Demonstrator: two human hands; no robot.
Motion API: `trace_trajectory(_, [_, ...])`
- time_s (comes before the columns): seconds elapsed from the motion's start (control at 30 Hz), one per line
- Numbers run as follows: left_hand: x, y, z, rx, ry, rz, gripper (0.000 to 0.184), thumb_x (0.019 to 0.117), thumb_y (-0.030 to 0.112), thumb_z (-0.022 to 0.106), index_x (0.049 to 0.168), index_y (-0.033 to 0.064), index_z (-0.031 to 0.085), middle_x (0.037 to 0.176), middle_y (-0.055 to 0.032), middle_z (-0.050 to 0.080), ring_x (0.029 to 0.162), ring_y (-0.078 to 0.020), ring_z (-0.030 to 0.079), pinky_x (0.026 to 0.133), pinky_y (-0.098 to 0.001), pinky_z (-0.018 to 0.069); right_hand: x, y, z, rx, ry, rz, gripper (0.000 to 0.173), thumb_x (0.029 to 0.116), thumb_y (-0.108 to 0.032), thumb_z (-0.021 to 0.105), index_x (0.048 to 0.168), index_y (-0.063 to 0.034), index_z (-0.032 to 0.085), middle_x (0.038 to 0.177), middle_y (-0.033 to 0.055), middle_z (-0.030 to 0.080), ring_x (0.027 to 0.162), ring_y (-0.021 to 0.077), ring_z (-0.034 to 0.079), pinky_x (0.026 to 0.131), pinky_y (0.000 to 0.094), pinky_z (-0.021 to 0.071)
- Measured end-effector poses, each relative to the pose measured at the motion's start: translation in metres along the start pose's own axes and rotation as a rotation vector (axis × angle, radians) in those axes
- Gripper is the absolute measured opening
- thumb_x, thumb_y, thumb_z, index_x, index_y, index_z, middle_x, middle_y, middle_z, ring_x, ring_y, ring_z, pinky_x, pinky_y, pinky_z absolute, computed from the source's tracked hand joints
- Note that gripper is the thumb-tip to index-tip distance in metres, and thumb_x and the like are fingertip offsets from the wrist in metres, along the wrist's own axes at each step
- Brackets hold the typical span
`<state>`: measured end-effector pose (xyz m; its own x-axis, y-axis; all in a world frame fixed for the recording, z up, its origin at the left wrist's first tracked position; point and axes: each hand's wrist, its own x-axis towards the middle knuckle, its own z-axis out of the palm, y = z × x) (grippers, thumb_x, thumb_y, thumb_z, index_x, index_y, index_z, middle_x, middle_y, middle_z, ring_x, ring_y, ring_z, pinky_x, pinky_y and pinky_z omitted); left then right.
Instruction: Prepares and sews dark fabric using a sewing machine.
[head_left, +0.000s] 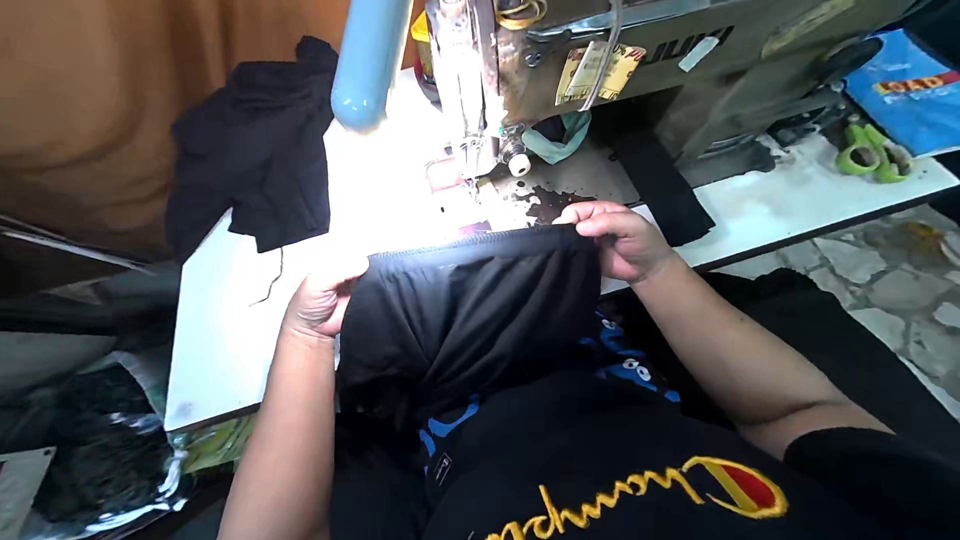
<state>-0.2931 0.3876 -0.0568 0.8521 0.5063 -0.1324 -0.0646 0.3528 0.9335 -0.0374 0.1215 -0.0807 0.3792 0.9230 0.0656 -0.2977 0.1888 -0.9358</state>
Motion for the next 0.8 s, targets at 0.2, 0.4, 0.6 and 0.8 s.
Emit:
trace_trajectory(0.2, [-0.018, -0.008, 0.104, 0.332, 0.031, -0.114, 0.022, 0.104, 0.008, 0.051, 0.085, 0.014, 0.062, 0.058, 0.0086, 0.06, 0.044, 0.0014, 0.053, 0.043, -0.0149, 0.0482, 0.001, -0.007, 0.04, -0.329, 0.117, -0.043, 0.014, 0.0913, -0.004, 0.058, 0.085, -0.0156, 0.062, 0.073, -0.0111, 0.063, 0.065, -0.003, 0.059, 0.062, 0.0163, 0.051])
trace_trajectory(0.4, [-0.027, -0.039, 0.127, 0.308, 0.003, 0.051, 0.011, 0.1027, 0.004, 0.051, 0.103, 0.0021, 0.063, 0.079, 0.0013, 0.067, 0.064, -0.0054, 0.068, 0.065, -0.0233, 0.0624, -0.006, -0.008, 0.062, -0.537, 0.063, -0.077, 0.012, 0.0937, -0.002, 0.058, 0.089, -0.0103, 0.065, 0.074, -0.0093, 0.063, 0.065, -0.0042, 0.058, 0.061, 0.0132, 0.0496])
trace_trajectory(0.6, [-0.035, -0.037, 0.124, 0.334, 0.075, 0.124, 0.01, 0.1009, 0.003, 0.056, 0.1, 0.0047, 0.065, 0.079, 0.0031, 0.066, 0.061, -0.0028, 0.065, 0.059, -0.0203, 0.0595, -0.007, 0.002, 0.054, -0.105, 0.043, 0.014, 0.018, 0.0892, -0.006, 0.055, 0.085, -0.0167, 0.068, 0.076, -0.0053, 0.067, 0.064, -0.0005, 0.062, 0.058, 0.0172, 0.053])
trace_trajectory(0.8, [-0.02, -0.014, 0.059, -0.02, 0.251, 0.123, 0.035, 0.098, 0.004, 0.04, 0.079, 0.021, 0.064, 0.072, 0.0094, 0.069, 0.066, 0.0018, 0.065, 0.062, -0.0163, 0.0551, -0.001, 0.001, 0.014, -0.152, 0.13, 0.014, 0.026, 0.1004, -0.006, 0.045, 0.089, -0.0189, 0.064, 0.073, -0.0114, 0.066, 0.066, -0.0034, 0.061, 0.063, 0.0167, 0.0544])
